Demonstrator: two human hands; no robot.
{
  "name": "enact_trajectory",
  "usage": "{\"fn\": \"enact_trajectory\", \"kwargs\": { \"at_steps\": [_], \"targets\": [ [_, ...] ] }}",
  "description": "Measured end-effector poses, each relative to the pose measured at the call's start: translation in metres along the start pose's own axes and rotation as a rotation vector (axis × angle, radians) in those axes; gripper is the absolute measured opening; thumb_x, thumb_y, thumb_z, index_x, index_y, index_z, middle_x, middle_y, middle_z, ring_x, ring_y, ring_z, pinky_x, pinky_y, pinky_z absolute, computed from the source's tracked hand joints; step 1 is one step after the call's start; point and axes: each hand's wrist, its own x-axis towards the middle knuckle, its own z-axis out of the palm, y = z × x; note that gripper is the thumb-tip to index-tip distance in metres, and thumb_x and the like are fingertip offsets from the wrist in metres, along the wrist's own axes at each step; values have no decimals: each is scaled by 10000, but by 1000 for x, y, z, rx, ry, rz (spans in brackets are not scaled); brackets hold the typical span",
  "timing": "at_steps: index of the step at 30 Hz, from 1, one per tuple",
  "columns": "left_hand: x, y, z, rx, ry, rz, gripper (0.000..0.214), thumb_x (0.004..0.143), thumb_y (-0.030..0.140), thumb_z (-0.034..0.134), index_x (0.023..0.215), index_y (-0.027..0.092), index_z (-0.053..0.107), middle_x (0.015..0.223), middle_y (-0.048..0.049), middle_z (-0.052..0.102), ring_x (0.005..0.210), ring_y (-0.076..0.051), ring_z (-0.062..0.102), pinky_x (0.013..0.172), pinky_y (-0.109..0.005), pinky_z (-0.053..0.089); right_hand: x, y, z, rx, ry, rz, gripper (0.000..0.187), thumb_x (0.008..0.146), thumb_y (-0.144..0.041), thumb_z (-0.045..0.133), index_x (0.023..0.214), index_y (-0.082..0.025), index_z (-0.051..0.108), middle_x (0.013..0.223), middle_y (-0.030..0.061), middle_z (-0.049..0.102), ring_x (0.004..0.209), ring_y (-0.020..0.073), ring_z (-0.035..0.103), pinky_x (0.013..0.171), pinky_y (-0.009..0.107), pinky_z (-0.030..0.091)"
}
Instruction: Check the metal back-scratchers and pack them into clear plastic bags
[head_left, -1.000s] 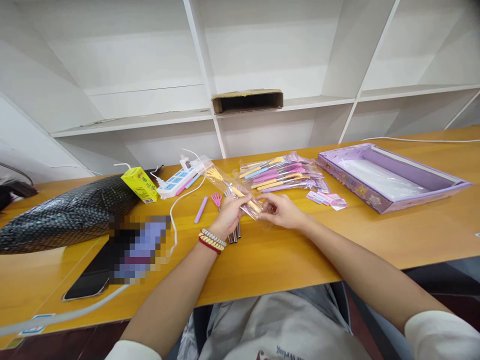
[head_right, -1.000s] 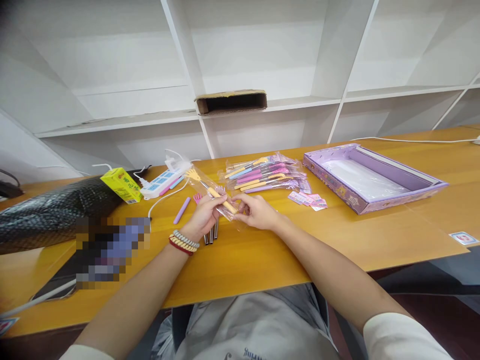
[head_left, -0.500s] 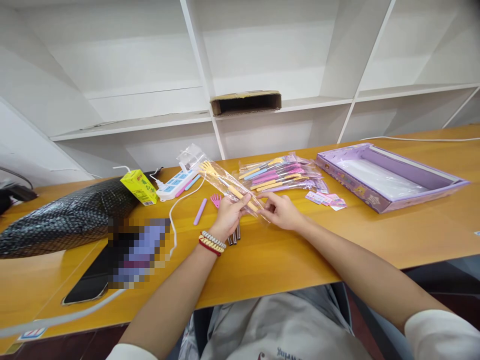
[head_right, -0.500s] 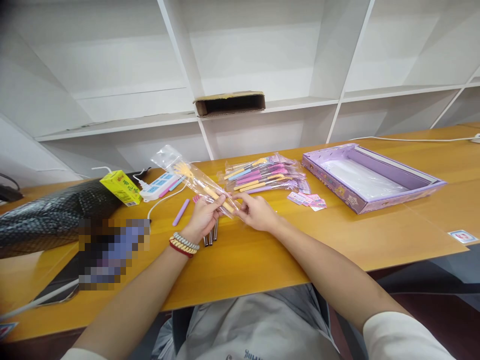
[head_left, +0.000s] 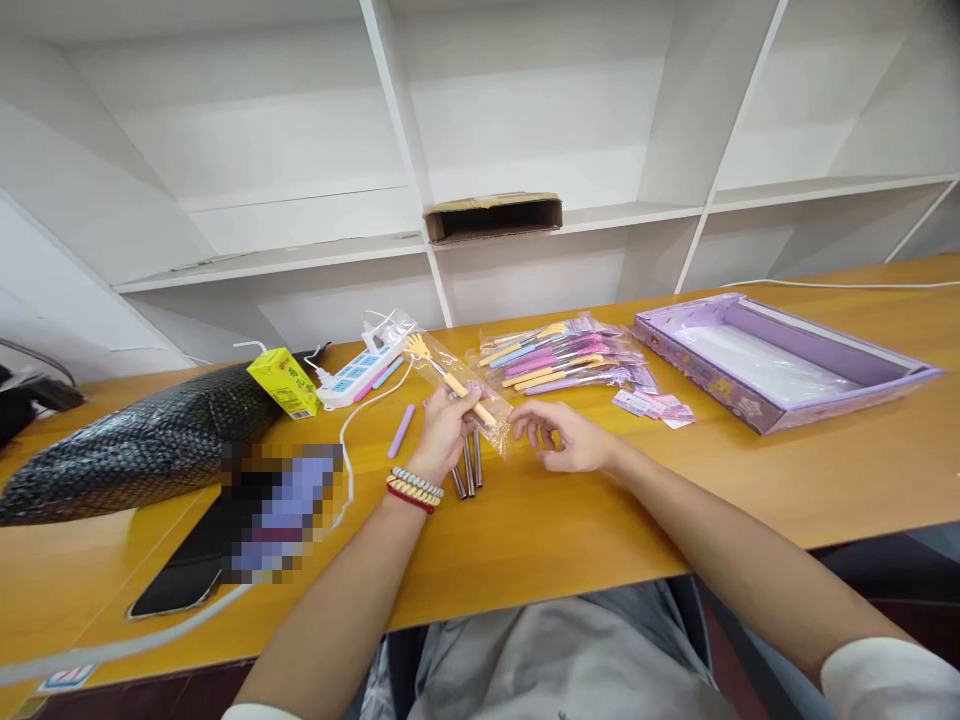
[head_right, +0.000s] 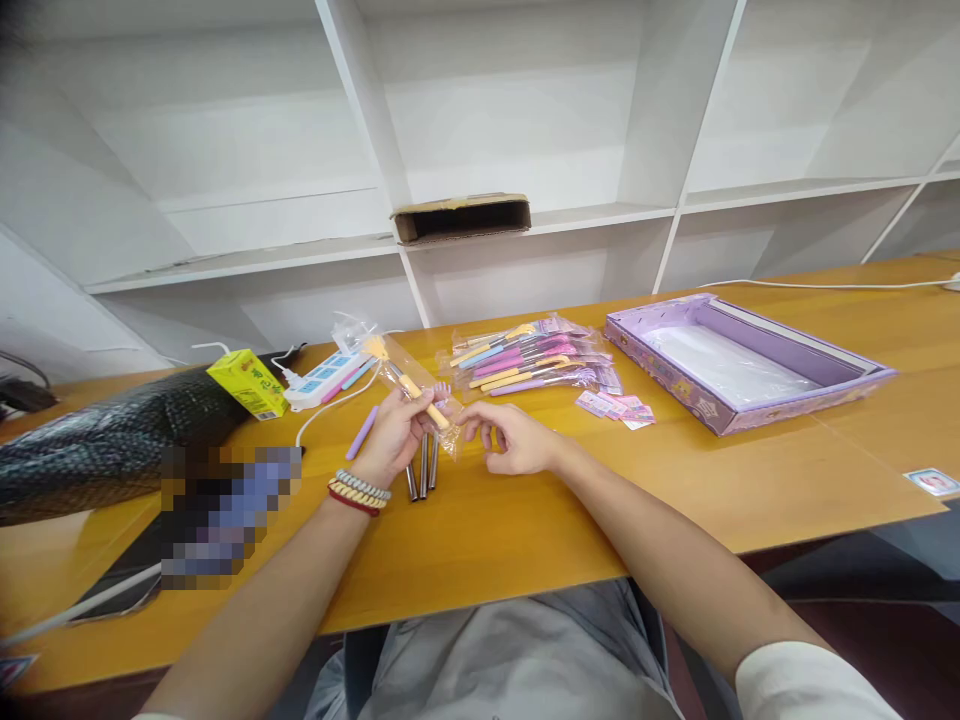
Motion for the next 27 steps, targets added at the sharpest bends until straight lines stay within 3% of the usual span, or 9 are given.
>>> {"fn": "enact_trajectory", "kwargs": {
  "at_steps": [2,7,11,16,22,27],
  "targets": [
    [1,0,-2,0,1,-9,288,664,260,701,852,139,520,760,-22,629,581,-104,590,486,-202,446,1,3,0,-72,57,-10,477,668,-78,568,1126,-190,494,928,35,592,665,96,523,542,194,400],
    [-1,-1,1,-5,-33,13,325,644,265,717,870,158,509,791,-12,626,604,-107,603,507,-208,467,4,10,2,-197,120,-57,96,754,-222,632,835,-171,641,767,22,587,671,109,513,624,234,404],
    [-4,0,4,47,-82,40,374,638,282,726,918,167,506,813,-20,635,638,-134,628,520,-225,492,5,6,0,-190,167,-85,141,761,-316,643,778,-180,674,754,22,508,708,117,488,666,251,407],
    [-7,-2,7,114,-131,16,452,613,291,746,977,173,508,775,-27,661,644,-170,643,498,-240,496,7,4,3,-144,298,-50,144,741,-317,657,758,-173,662,927,62,522,874,157,503,707,266,411],
    [-8,-5,9,116,-171,-21,454,640,264,729,1021,164,503,871,-58,677,654,-156,636,520,-244,502,8,10,12,-21,316,195,166,772,-315,593,753,-151,603,655,1,576,576,95,463,539,219,360],
    [-8,-5,9,59,-231,-34,438,668,243,702,1034,157,476,1002,-96,655,679,-142,628,568,-253,505,10,10,12,12,435,236,184,753,-331,596,717,-152,579,634,-3,571,536,85,439,518,218,360]
  ]
}}
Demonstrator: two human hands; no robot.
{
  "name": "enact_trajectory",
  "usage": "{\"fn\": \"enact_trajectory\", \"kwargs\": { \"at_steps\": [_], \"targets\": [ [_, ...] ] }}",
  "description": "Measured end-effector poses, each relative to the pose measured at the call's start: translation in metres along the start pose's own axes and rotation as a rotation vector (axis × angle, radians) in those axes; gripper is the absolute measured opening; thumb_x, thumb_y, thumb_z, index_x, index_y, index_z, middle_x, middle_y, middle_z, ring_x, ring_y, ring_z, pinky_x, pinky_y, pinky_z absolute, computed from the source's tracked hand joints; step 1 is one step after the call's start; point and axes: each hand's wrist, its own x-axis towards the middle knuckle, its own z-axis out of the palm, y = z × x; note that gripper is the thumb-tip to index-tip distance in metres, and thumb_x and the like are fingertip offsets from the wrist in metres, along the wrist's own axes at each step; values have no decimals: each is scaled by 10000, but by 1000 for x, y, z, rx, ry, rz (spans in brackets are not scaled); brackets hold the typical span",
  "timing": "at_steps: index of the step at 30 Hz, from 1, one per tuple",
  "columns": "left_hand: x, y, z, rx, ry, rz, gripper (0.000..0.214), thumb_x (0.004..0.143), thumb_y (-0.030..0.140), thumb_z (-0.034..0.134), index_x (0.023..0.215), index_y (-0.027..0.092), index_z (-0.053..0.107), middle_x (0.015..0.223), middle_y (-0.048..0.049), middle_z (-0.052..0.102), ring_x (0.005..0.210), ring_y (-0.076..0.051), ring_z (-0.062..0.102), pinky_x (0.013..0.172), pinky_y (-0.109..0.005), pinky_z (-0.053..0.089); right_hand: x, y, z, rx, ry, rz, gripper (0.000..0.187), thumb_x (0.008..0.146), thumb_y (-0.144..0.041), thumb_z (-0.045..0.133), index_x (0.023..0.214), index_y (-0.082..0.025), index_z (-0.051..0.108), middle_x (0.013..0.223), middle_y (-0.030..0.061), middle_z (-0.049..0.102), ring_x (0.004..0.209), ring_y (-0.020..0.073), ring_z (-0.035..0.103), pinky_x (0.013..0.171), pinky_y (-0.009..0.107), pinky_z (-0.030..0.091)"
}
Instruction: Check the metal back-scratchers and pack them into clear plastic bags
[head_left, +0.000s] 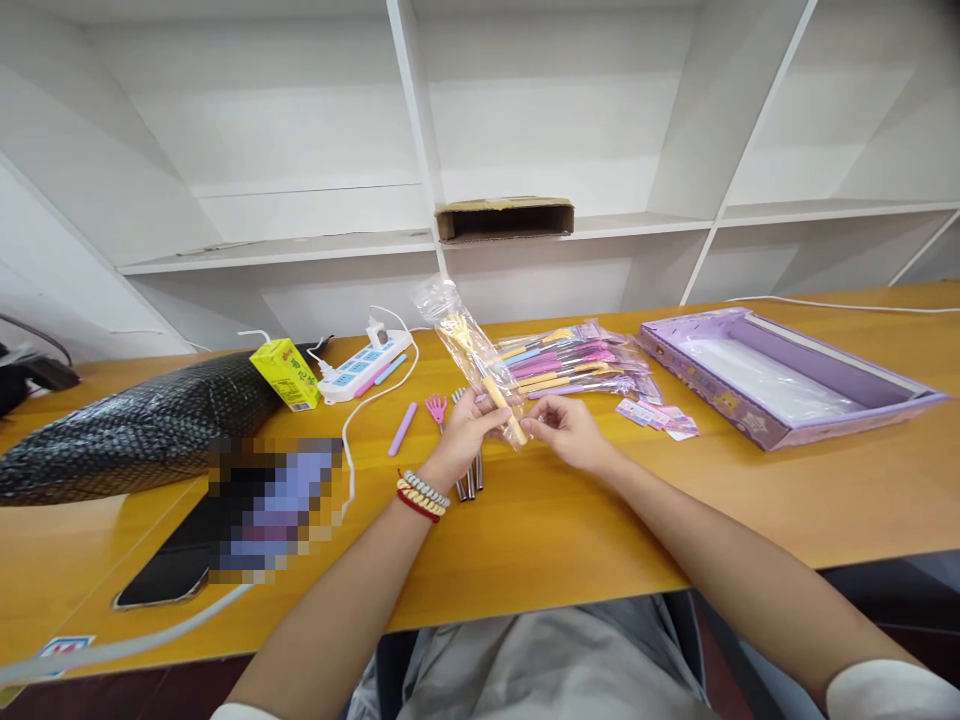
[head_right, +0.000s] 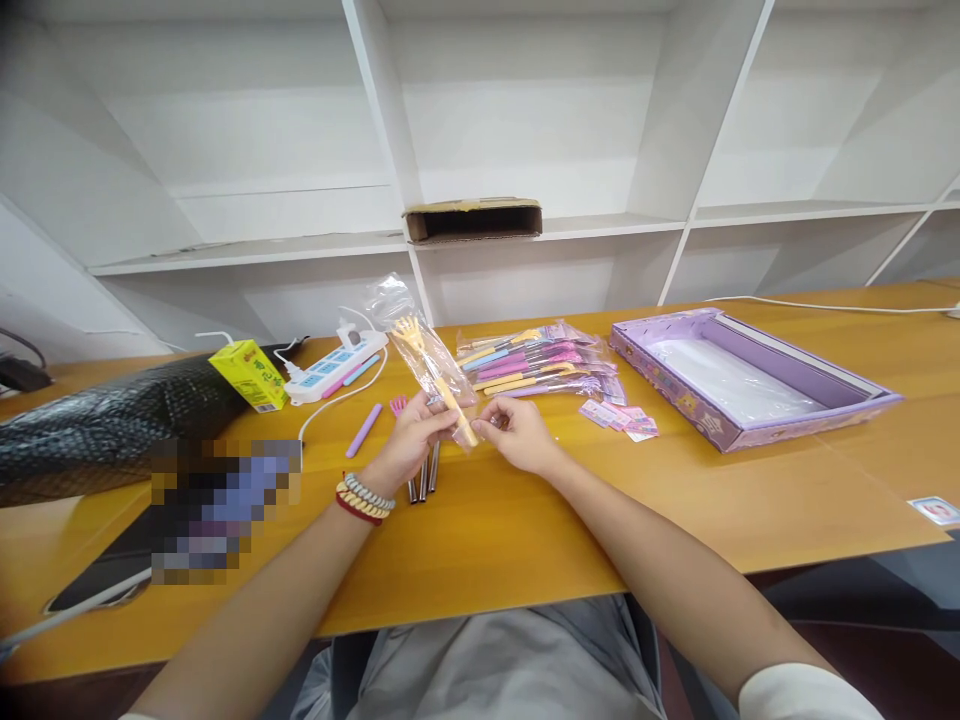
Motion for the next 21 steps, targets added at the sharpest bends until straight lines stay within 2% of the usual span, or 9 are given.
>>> {"fn": "enact_trajectory", "kwargs": {
  "at_steps": [5,8,12,16,19,21],
  "targets": [
    [-3,-1,3,35,-75,25,587,607,180,741,1108,187,436,1071,-94,620,782,-177,639,642,-294,522,1,1,1,33,90,25,199,757,-349,587,698,-161,553,612,3,570,527,97,461,503,227,372],
    [-3,-5,4,74,-106,31,672,593,181,751,1167,211,402,1000,-73,638,737,-173,646,656,-310,521,1,0,2,27,122,22,205,753,-354,594,687,-167,539,593,-3,557,513,96,453,488,228,363],
    [0,-9,4,81,-82,45,645,610,209,738,1162,181,407,867,-53,658,701,-173,642,626,-301,512,0,0,3,35,128,40,226,756,-378,595,695,-172,525,585,-5,545,505,97,451,479,230,359],
    [3,-11,5,65,-27,62,519,636,222,720,1085,149,471,832,-49,660,712,-162,630,649,-293,499,2,1,4,177,90,47,246,754,-394,599,720,-178,485,582,-19,524,505,92,465,485,226,372],
    [2,-11,5,70,5,58,429,665,233,698,1038,141,506,836,-50,658,706,-151,621,641,-278,487,3,3,4,296,52,46,290,742,-391,615,881,-193,455,602,-45,521,507,84,463,490,214,372],
    [2,-11,6,67,-3,48,431,679,234,685,1062,152,505,855,-49,657,699,-146,616,626,-270,480,3,4,5,346,18,62,405,729,-385,630,1019,-206,412,603,-66,503,500,80,454,486,207,366]
  ]
}}
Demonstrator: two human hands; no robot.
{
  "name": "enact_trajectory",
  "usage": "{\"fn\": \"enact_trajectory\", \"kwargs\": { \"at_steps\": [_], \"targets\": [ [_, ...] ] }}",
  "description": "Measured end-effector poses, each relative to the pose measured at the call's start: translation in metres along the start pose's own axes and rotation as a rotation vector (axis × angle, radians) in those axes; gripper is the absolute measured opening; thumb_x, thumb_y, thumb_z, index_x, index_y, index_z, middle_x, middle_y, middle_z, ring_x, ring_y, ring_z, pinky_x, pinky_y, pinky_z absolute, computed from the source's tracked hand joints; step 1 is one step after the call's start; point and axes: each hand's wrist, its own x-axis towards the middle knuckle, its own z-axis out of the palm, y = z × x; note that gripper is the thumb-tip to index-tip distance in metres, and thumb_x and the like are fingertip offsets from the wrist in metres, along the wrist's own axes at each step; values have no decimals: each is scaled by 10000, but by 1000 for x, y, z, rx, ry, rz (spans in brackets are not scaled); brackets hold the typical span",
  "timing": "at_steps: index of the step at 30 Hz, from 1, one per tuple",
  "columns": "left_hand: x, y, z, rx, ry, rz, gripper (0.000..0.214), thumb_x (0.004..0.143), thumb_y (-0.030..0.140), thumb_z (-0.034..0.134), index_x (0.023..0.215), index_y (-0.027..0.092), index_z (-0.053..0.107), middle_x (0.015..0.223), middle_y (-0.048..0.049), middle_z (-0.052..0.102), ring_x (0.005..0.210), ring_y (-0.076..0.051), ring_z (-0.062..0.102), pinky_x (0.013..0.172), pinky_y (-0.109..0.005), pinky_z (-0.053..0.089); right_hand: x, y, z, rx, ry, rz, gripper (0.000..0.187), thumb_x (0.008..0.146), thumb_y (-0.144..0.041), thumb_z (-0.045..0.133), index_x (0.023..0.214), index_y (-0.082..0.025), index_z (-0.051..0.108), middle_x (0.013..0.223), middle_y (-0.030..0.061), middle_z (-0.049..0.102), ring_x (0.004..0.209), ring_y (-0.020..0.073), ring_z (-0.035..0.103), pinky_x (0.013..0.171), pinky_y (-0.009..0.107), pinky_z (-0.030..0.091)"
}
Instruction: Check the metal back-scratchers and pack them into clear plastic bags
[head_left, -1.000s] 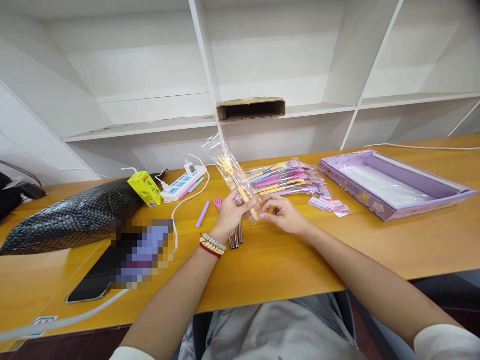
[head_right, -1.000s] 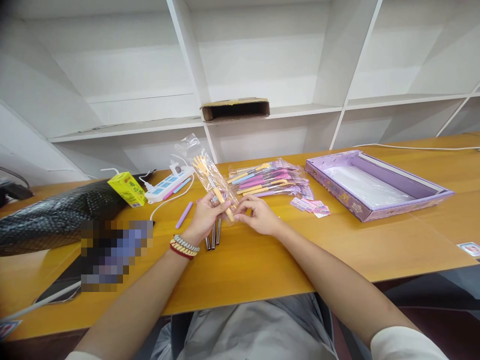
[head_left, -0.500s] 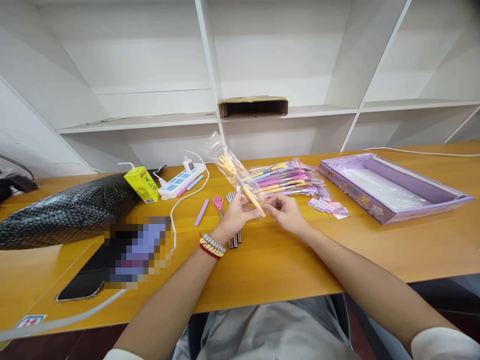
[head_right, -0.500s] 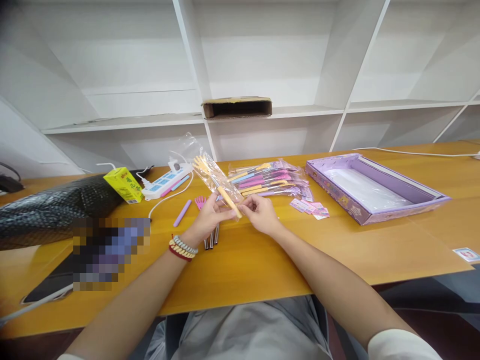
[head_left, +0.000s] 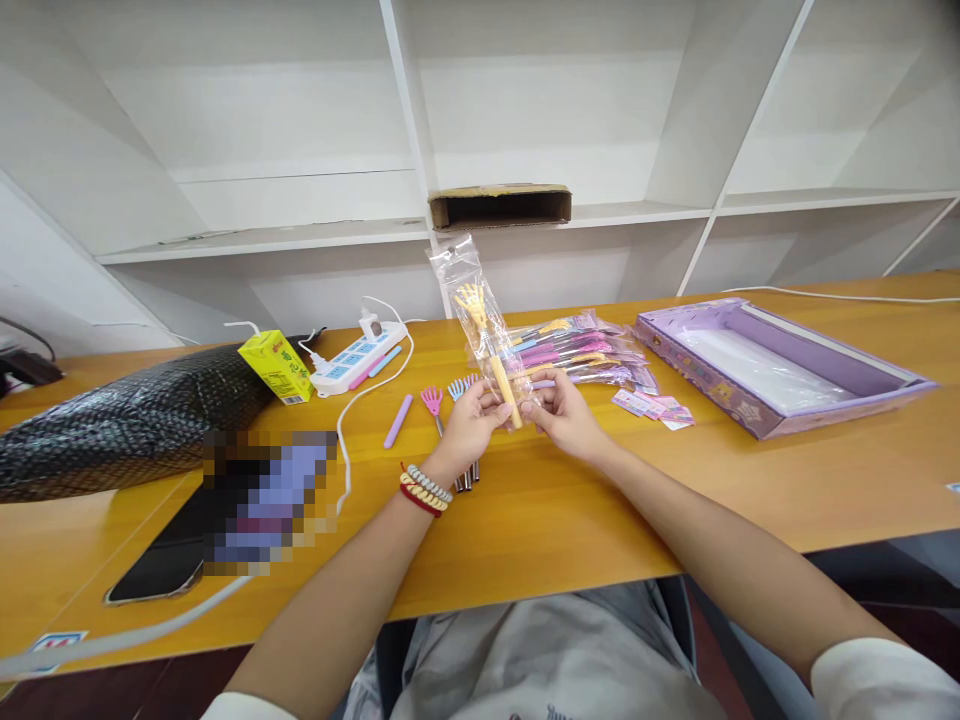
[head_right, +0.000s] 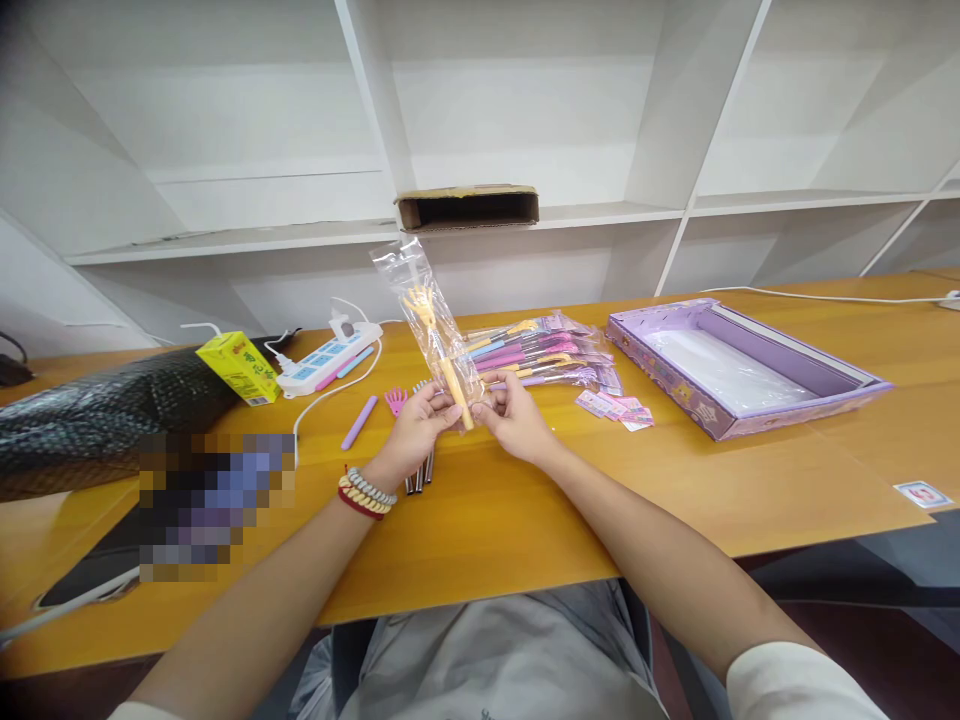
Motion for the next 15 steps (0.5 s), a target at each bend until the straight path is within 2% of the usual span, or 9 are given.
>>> {"fn": "enact_trajectory", "kwargs": {
  "at_steps": [2,5,7,10,15],
  "targets": [
    [0,1,0,7,-28,-5,436,686,240,681,1078,158,509,861,-50,657,682,-138,608,608,-259,470,0,0,0,-20,-40,16,431,727,-388,630,1052,-200,418,607,-66,494,499,78,446,483,206,360],
    [-1,2,1,37,-73,12,429,685,253,683,1076,155,537,873,-55,655,677,-129,598,595,-245,460,0,-1,-1,-125,-67,-1,261,756,-387,590,871,-172,497,639,-28,526,520,82,454,497,218,369],
    [-2,3,2,51,-79,22,423,682,258,685,1071,155,552,918,-64,646,704,-136,602,599,-248,469,-1,-2,-2,-211,-39,-31,209,768,-359,570,738,-168,491,627,-16,533,532,87,455,515,225,372],
    [-4,2,4,58,-84,10,432,675,257,692,1071,156,551,972,-75,630,775,-158,612,647,-275,499,-1,-3,-4,-373,29,-76,191,758,-290,565,644,-171,468,584,-16,522,538,93,441,532,229,358],
    [-5,-5,6,107,-60,45,432,665,234,703,1041,142,511,839,-53,650,720,-148,621,684,-303,509,0,-5,-3,-481,63,-80,168,743,-239,555,613,-174,470,570,-8,547,522,100,438,523,231,341]
  ]
}}
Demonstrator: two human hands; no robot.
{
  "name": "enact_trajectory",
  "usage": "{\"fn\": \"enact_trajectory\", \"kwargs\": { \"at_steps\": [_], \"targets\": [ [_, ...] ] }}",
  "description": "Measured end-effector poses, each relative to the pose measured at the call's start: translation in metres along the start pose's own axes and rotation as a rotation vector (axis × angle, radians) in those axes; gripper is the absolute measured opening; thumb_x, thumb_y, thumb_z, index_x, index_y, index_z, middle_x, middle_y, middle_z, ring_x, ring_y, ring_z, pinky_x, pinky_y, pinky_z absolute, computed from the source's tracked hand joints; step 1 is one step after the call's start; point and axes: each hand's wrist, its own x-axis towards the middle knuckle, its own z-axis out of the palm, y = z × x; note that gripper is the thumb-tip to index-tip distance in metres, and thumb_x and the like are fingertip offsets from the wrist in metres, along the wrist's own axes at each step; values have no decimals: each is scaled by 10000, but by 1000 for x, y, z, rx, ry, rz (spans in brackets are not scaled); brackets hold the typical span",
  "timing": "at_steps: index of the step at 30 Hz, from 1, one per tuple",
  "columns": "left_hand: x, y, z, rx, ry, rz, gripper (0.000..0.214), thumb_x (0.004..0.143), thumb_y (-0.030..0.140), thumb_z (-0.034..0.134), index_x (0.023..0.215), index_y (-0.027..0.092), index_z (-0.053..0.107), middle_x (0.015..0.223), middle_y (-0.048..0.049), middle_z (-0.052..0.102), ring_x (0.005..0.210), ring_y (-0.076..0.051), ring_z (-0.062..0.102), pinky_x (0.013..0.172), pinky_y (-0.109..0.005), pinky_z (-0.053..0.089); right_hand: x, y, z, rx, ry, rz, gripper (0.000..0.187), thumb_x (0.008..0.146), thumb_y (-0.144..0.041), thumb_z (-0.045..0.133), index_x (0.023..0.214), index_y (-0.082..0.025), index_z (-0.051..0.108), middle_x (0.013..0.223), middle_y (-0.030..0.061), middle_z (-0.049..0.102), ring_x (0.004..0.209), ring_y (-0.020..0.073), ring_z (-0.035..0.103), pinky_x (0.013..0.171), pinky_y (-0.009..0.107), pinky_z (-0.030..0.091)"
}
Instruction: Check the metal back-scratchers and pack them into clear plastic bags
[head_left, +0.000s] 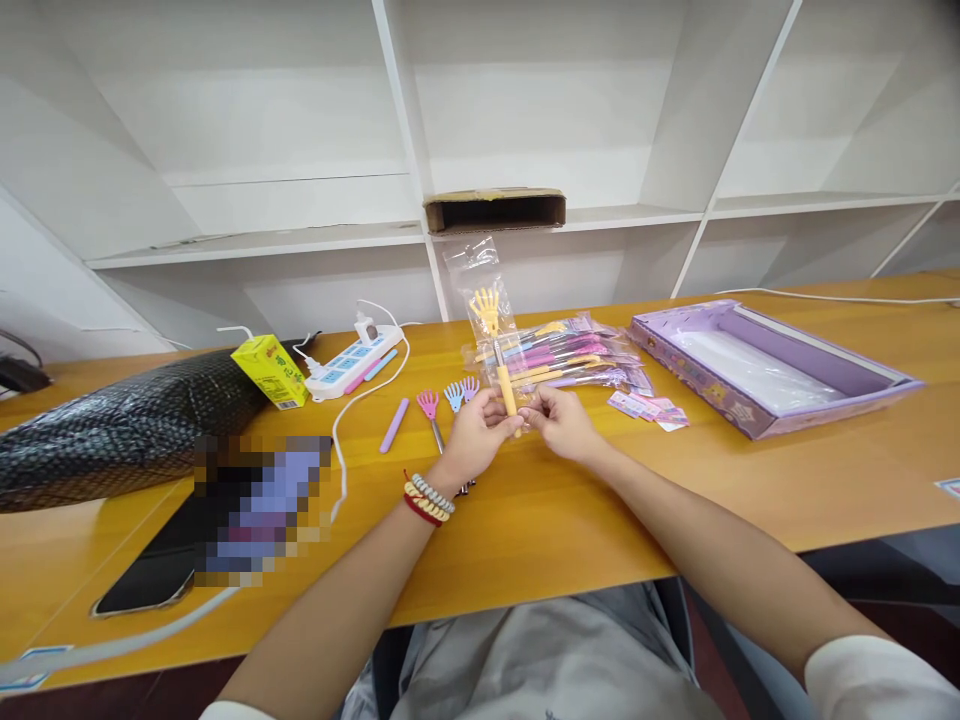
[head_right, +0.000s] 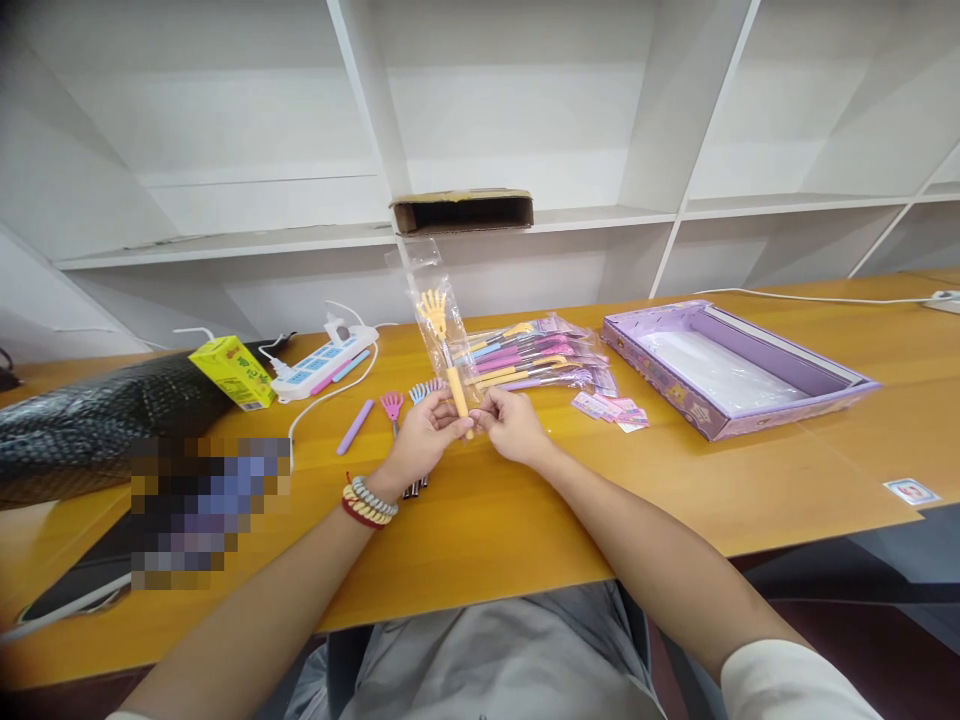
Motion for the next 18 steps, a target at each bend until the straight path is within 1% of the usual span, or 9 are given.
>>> {"fn": "enact_trajectory", "kwargs": {
  "at_steps": [4,8,11,13,16,18],
  "targets": [
    [1,-2,0,45,45,-7,408,658,218,700,1005,134,503,758,-42,648,666,-157,626,635,-300,510,0,-3,1,0,0,-7,170,742,-234,556,601,-174,482,565,-6,560,526,101,448,534,232,346],
    [2,3,1,43,39,-25,421,630,189,712,999,130,520,775,-49,651,701,-168,627,637,-291,505,-1,-2,2,65,-21,-15,199,744,-264,572,599,-173,472,557,-13,543,526,96,435,521,224,336],
    [0,6,1,29,-17,-22,408,665,181,680,1042,130,533,826,-64,656,740,-170,623,645,-280,494,-2,1,-2,164,-114,1,245,756,-351,583,643,-173,459,556,-24,517,499,84,399,483,212,309],
    [-1,8,0,30,-50,-14,414,671,175,676,1062,132,546,829,-66,660,736,-165,621,628,-260,479,-2,2,-5,186,-195,-7,293,767,-419,572,662,-172,456,550,-35,485,488,76,372,467,205,286],
    [-1,9,-3,29,-92,-1,430,658,173,695,1065,135,563,808,-59,665,697,-153,617,605,-243,466,-3,1,-10,105,-313,-72,381,829,-481,465,625,-160,477,529,-36,436,484,73,351,469,205,266],
    [-1,9,-6,28,-106,-7,438,646,180,710,1058,133,570,785,-53,666,653,-143,612,600,-246,469,-3,0,-10,27,-351,-119,439,873,-477,375,603,-153,497,522,-33,423,487,74,352,485,208,271]
  ]
}}
